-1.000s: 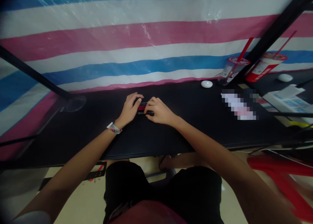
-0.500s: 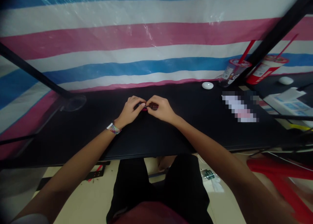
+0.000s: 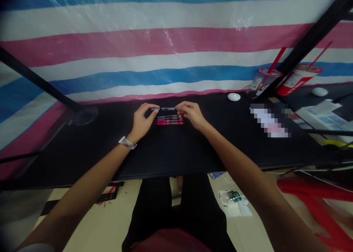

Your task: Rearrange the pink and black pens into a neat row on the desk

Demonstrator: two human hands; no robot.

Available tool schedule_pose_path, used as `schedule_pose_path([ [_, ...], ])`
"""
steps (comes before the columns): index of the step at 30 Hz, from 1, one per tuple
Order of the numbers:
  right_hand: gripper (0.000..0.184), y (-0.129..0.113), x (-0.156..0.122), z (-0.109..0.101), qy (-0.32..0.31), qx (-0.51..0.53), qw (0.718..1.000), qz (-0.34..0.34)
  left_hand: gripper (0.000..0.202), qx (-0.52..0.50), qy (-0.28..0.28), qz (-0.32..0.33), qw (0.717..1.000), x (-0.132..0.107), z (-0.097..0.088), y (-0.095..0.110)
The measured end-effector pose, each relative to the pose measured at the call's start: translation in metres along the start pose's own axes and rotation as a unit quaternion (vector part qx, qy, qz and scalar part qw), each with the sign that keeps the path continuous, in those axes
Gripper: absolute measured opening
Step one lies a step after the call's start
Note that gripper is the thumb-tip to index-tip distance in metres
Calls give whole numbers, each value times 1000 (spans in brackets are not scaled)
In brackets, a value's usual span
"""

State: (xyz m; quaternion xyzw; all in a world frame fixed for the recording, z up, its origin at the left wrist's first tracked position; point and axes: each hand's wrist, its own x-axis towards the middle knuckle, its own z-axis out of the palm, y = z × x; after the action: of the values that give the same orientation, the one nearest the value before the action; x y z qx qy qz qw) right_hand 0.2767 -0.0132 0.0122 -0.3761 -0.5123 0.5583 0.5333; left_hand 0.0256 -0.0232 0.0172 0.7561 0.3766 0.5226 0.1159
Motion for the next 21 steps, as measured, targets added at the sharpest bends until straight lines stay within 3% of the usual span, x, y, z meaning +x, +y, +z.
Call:
schedule_pose_path([
  [7, 32, 1, -1, -1, 3, -4, 1000, -11, 16, 25, -21, -21, 999, -1, 2, -5],
  [14, 39, 9, -1, 0, 7, -16, 999, -31, 55, 27, -46, -40, 998, -3, 3, -11],
  [16, 39, 9, 0, 0, 12, -17, 999, -33, 50, 12, -44, -49, 998, -3, 4, -13],
  [19, 36, 10, 1, -2, 22, -4, 999, -30, 19, -29, -19, -53, 998, -2, 5, -14],
  [21, 35, 10, 3, -3, 29, 11, 999, -30, 18, -39, -11, -49, 998, -1, 4, -15],
])
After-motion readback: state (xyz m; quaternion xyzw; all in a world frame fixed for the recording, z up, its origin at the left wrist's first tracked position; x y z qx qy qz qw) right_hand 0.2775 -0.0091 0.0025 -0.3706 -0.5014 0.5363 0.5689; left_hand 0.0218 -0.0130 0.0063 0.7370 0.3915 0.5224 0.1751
